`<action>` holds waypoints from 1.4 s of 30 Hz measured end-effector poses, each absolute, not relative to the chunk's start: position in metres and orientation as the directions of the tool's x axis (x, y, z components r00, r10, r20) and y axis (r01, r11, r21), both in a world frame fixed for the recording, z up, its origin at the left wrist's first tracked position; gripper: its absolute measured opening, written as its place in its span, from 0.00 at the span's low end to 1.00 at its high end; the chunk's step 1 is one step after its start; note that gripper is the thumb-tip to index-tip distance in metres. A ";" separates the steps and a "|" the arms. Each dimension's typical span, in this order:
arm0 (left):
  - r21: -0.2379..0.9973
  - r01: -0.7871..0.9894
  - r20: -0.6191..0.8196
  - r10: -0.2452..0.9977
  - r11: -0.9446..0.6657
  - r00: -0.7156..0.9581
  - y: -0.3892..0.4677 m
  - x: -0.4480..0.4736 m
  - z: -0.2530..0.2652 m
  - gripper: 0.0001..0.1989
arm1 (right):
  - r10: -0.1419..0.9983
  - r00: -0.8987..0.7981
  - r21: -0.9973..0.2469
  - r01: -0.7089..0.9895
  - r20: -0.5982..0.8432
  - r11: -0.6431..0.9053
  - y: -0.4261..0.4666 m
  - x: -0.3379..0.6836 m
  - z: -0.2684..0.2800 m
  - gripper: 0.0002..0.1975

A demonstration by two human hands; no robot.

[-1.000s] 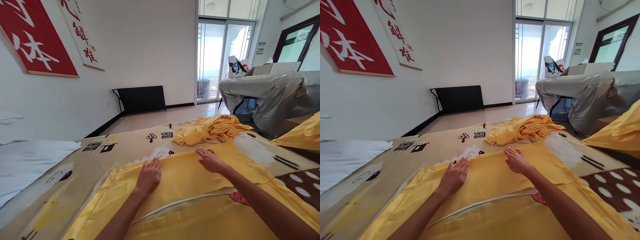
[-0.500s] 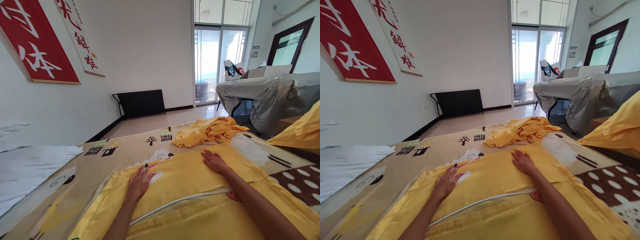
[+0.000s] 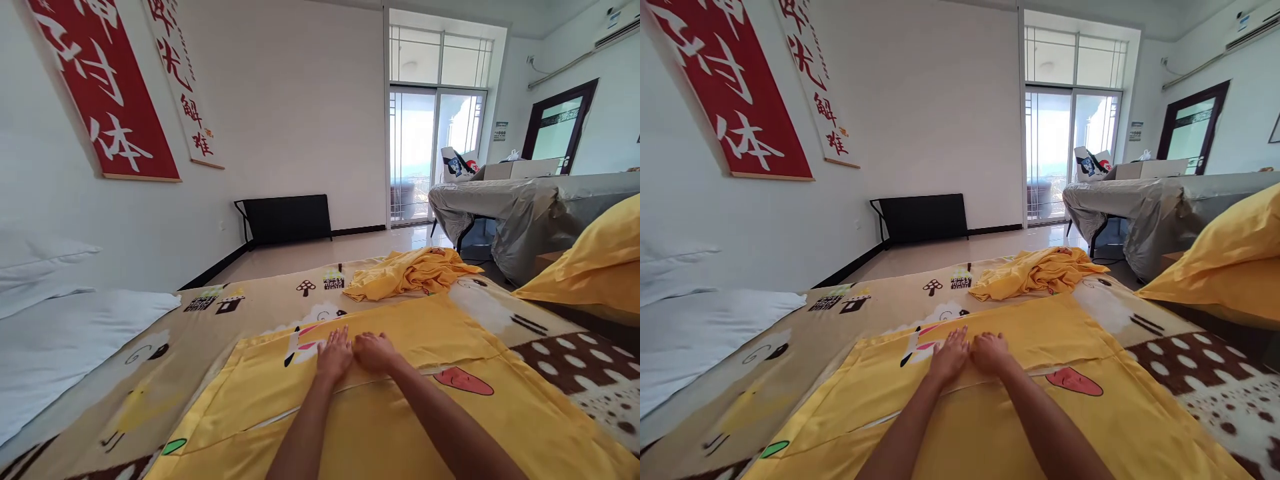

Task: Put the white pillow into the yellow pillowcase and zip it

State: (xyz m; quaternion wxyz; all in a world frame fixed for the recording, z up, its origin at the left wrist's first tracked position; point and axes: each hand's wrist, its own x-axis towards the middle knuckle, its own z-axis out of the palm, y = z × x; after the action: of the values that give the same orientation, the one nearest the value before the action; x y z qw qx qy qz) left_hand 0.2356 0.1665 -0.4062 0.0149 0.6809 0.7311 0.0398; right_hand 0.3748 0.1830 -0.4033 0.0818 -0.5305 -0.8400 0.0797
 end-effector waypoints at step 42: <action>0.066 0.997 0.033 0.999 -0.045 0.043 0.084 0.146 -0.423 0.26 | 0.794 -0.539 -0.370 0.703 0.281 0.608 0.140 0.483 -0.430 0.22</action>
State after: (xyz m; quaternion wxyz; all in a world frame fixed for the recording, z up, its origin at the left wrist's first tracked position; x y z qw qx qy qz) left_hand 0.1456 0.0840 -0.4226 0.0126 0.7221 0.6907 0.0349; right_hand 0.4830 0.1398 -0.4303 0.2142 -0.4299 -0.8706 0.1066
